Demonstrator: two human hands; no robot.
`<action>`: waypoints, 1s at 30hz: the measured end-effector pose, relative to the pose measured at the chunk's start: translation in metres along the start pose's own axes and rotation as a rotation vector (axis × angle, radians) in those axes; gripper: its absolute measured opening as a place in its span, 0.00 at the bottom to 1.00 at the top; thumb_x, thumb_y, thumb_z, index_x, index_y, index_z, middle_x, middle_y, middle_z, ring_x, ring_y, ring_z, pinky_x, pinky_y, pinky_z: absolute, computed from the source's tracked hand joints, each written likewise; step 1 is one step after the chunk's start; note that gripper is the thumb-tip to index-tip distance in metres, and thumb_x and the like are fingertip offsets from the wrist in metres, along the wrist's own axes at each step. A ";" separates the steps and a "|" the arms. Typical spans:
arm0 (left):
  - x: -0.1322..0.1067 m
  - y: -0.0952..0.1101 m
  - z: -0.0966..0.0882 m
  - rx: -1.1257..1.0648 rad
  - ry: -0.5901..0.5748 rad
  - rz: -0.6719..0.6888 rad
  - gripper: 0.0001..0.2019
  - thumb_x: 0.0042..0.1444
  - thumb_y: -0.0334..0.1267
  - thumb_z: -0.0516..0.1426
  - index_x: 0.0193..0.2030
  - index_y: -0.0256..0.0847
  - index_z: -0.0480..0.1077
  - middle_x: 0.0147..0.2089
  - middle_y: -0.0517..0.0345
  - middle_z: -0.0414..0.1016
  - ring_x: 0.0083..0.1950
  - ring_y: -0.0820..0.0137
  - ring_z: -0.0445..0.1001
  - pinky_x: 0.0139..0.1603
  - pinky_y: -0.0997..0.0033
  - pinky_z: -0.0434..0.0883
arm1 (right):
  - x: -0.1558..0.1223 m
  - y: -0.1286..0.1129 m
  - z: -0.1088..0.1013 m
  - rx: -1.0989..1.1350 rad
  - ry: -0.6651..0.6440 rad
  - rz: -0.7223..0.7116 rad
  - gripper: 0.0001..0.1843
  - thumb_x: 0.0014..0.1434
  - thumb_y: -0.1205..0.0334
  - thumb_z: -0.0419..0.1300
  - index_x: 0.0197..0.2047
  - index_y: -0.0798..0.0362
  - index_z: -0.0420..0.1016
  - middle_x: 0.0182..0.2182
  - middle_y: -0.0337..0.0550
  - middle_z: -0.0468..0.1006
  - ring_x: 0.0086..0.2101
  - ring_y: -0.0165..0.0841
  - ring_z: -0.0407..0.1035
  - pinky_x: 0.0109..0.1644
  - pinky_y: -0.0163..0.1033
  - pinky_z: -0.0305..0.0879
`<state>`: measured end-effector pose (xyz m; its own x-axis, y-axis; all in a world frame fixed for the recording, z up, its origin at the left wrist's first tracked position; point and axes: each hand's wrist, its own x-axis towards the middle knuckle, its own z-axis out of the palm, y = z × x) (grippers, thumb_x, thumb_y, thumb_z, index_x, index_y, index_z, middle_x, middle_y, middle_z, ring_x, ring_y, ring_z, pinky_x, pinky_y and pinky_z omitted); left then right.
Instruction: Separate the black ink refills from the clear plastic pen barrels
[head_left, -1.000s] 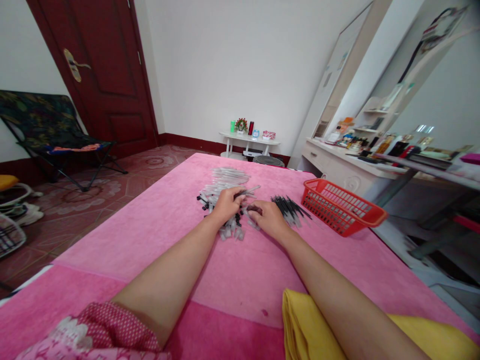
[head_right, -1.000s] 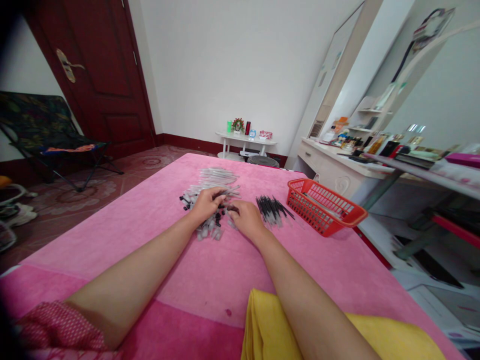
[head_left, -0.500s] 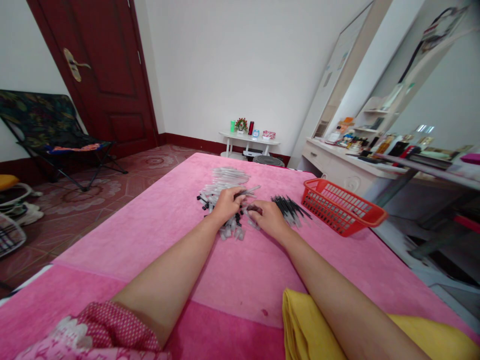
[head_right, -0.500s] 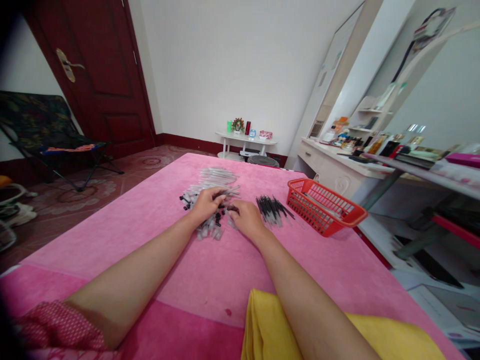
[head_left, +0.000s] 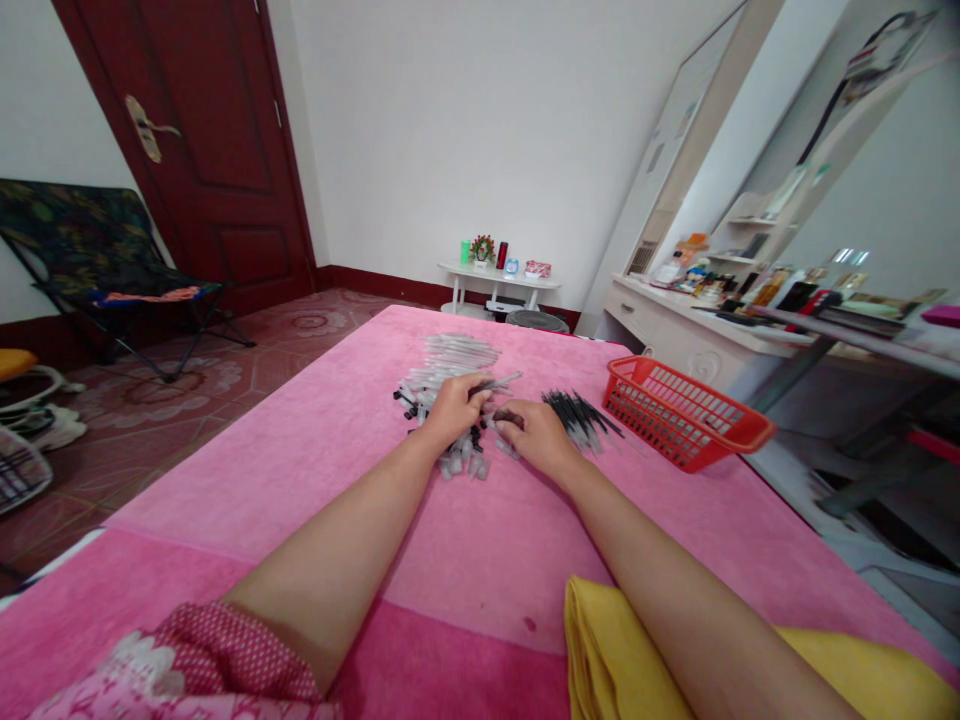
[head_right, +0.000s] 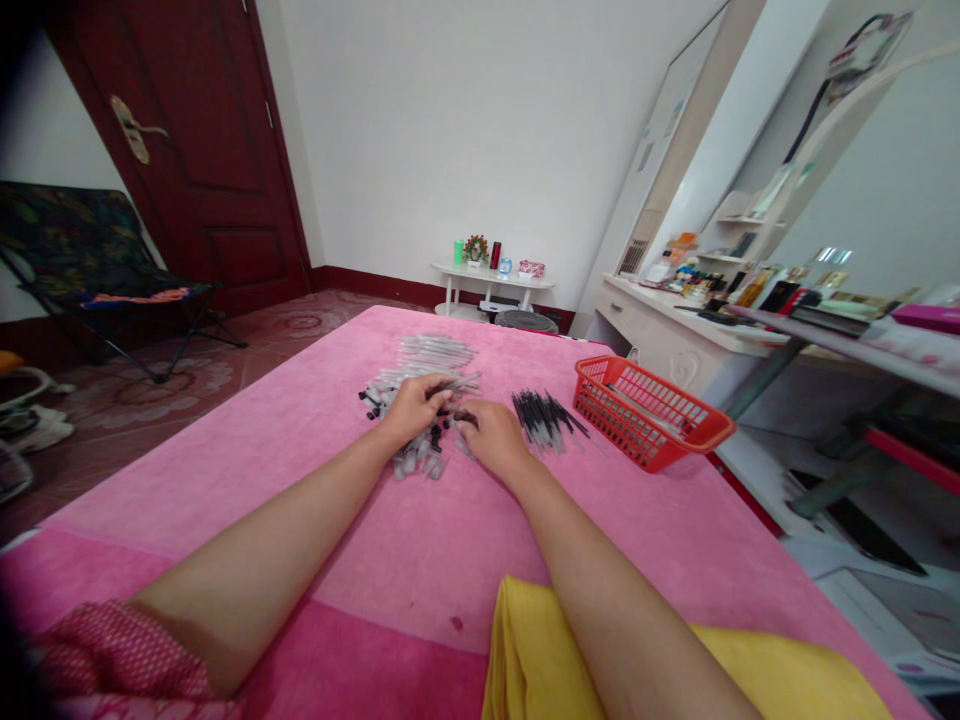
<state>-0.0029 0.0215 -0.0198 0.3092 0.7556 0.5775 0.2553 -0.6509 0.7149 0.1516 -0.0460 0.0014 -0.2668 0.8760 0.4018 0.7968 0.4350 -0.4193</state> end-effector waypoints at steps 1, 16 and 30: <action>0.000 0.000 0.000 0.000 -0.001 0.000 0.14 0.52 0.27 0.53 0.44 0.36 0.74 0.40 0.54 0.78 0.42 0.68 0.75 0.46 0.68 0.72 | 0.000 0.000 0.000 -0.003 -0.002 0.001 0.08 0.52 0.67 0.57 0.34 0.53 0.77 0.30 0.42 0.78 0.30 0.31 0.68 0.35 0.34 0.58; -0.001 0.004 -0.001 -0.008 -0.024 -0.016 0.15 0.52 0.26 0.53 0.46 0.35 0.73 0.40 0.53 0.78 0.38 0.69 0.76 0.43 0.69 0.72 | 0.000 0.001 0.002 -0.019 -0.008 -0.013 0.08 0.52 0.68 0.57 0.34 0.53 0.77 0.31 0.41 0.78 0.31 0.32 0.68 0.36 0.34 0.59; -0.001 0.002 -0.001 -0.029 -0.037 -0.020 0.14 0.53 0.28 0.53 0.46 0.36 0.73 0.40 0.54 0.78 0.38 0.70 0.76 0.42 0.70 0.73 | 0.000 0.000 0.002 -0.022 -0.014 -0.026 0.08 0.52 0.68 0.57 0.34 0.53 0.77 0.32 0.42 0.78 0.31 0.31 0.68 0.36 0.34 0.59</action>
<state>-0.0033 0.0191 -0.0188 0.3383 0.7649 0.5481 0.2358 -0.6328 0.7375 0.1503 -0.0454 0.0003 -0.2946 0.8674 0.4010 0.8014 0.4528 -0.3907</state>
